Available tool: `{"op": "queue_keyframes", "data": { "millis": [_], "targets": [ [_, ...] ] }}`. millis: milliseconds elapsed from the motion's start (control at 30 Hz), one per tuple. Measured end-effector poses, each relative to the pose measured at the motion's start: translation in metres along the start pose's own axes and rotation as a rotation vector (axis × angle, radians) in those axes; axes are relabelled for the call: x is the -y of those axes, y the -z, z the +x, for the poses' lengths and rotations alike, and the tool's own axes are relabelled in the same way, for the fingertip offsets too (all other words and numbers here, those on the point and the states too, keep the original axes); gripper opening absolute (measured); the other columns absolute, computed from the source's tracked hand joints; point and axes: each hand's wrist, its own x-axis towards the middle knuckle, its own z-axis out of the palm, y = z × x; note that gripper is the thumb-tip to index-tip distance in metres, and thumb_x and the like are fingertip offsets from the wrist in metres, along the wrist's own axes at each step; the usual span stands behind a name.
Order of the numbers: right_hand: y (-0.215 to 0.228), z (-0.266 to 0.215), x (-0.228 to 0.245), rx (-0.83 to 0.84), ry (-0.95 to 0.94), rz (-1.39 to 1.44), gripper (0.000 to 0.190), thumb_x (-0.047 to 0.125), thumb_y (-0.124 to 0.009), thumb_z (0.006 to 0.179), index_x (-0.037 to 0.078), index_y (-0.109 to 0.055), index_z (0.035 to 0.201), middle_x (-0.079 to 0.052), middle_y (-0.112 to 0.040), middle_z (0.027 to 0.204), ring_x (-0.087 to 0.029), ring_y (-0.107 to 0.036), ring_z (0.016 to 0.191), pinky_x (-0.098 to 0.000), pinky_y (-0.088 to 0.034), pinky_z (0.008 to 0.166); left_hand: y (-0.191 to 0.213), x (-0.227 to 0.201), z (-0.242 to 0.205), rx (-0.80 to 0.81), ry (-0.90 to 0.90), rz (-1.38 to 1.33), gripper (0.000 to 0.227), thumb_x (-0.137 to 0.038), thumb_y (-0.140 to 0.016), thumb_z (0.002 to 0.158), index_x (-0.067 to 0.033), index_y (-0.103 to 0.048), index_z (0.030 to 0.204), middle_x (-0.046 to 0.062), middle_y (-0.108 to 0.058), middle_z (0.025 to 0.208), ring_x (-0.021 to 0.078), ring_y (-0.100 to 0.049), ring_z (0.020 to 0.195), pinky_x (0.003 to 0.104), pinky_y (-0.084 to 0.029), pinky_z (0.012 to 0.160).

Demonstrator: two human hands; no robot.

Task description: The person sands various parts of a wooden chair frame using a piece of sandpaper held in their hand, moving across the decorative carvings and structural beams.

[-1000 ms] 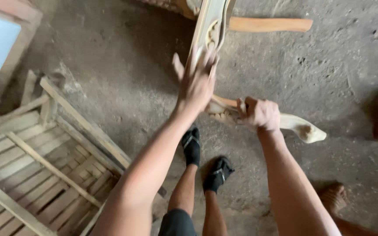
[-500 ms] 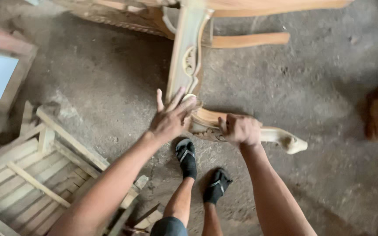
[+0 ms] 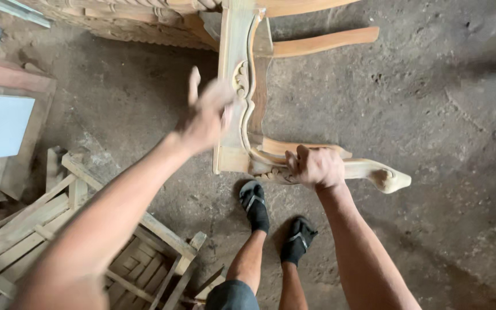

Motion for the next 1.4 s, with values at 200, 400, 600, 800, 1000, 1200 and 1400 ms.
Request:
{"op": "queue_keyframes", "data": {
  "millis": [200, 400, 600, 800, 1000, 1200, 1400],
  "targets": [
    [0.0, 0.002, 0.001, 0.028, 0.022, -0.016, 0.041, 0.042, -0.07, 0.094, 0.015, -0.061, 0.065, -0.009, -0.06, 0.05, -0.031, -0.061, 0.044, -0.0452, -0.05, 0.044, -0.084, -0.047, -0.049, -0.3, 0.026, -0.063, 0.039, -0.017, -0.063, 0.105, -0.0162, -0.06, 0.144, -0.002, -0.043, 0.164, 0.0225, -0.02, 0.161, 0.057, -0.008, 0.134],
    [-0.001, 0.002, 0.002, 0.02, -0.001, -0.042, 0.039, 0.044, -0.07, 0.09, 0.015, -0.062, 0.066, -0.01, -0.06, 0.051, -0.033, -0.062, 0.046, -0.0473, -0.051, 0.046, -0.098, -0.018, -0.023, -0.204, 0.201, -0.026, 0.037, -0.029, -0.051, 0.107, -0.0236, -0.062, 0.143, -0.003, -0.034, 0.166, 0.0215, -0.023, 0.153, 0.071, -0.001, 0.122],
    [0.01, 0.0, 0.013, 0.022, 0.019, -0.057, 0.039, 0.043, -0.067, 0.095, 0.015, -0.063, 0.068, -0.011, -0.06, 0.052, -0.034, -0.062, 0.048, -0.0474, -0.052, 0.047, -0.113, -0.047, -0.059, -0.264, 0.284, 0.095, 0.04, -0.027, -0.057, 0.106, -0.014, -0.057, 0.144, 0.011, -0.04, 0.162, 0.0299, -0.032, 0.155, 0.077, -0.002, 0.12],
    [0.008, 0.005, 0.007, 0.093, -0.026, -0.007, 0.038, 0.042, -0.065, 0.095, 0.015, -0.064, 0.069, -0.011, -0.065, 0.058, -0.035, -0.065, 0.052, -0.0472, -0.053, 0.049, -0.105, -0.027, -0.026, -0.486, 0.287, 0.176, 0.044, -0.01, -0.052, 0.103, -0.0149, -0.054, 0.146, 0.017, -0.047, 0.157, 0.0362, -0.025, 0.155, 0.078, 0.004, 0.115],
    [0.011, 0.0, 0.012, 0.128, -0.021, -0.051, 0.037, 0.042, -0.065, 0.095, 0.014, -0.066, 0.072, -0.013, -0.065, 0.059, -0.037, -0.065, 0.055, -0.0481, -0.053, 0.052, -0.096, -0.046, -0.026, -0.505, 0.407, 0.047, 0.04, -0.016, -0.055, 0.101, -0.0086, -0.063, 0.139, 0.021, -0.051, 0.151, 0.0355, -0.032, 0.151, 0.071, -0.011, 0.121],
    [0.009, 0.001, 0.009, 0.101, -0.027, -0.031, 0.038, 0.04, -0.066, 0.096, 0.013, -0.064, 0.069, -0.013, -0.066, 0.061, -0.036, -0.065, 0.056, -0.0475, -0.053, 0.052, -0.096, -0.069, -0.115, -0.697, 0.436, -0.24, 0.034, -0.019, -0.064, 0.103, -0.0151, -0.065, 0.137, 0.011, -0.057, 0.14, 0.0309, -0.054, 0.128, 0.055, -0.038, 0.11],
    [0.012, 0.006, 0.011, 0.049, 0.05, 0.0, 0.032, 0.038, -0.067, 0.094, 0.014, -0.067, 0.073, -0.012, -0.067, 0.064, -0.036, -0.065, 0.053, -0.0463, -0.052, 0.05, -0.092, -0.096, -0.113, -0.611, 0.701, -0.146, 0.043, -0.026, -0.071, 0.087, -0.026, -0.069, 0.13, 0.028, -0.044, 0.142, 0.051, -0.04, 0.134, 0.076, -0.02, 0.103]
  ]
}}
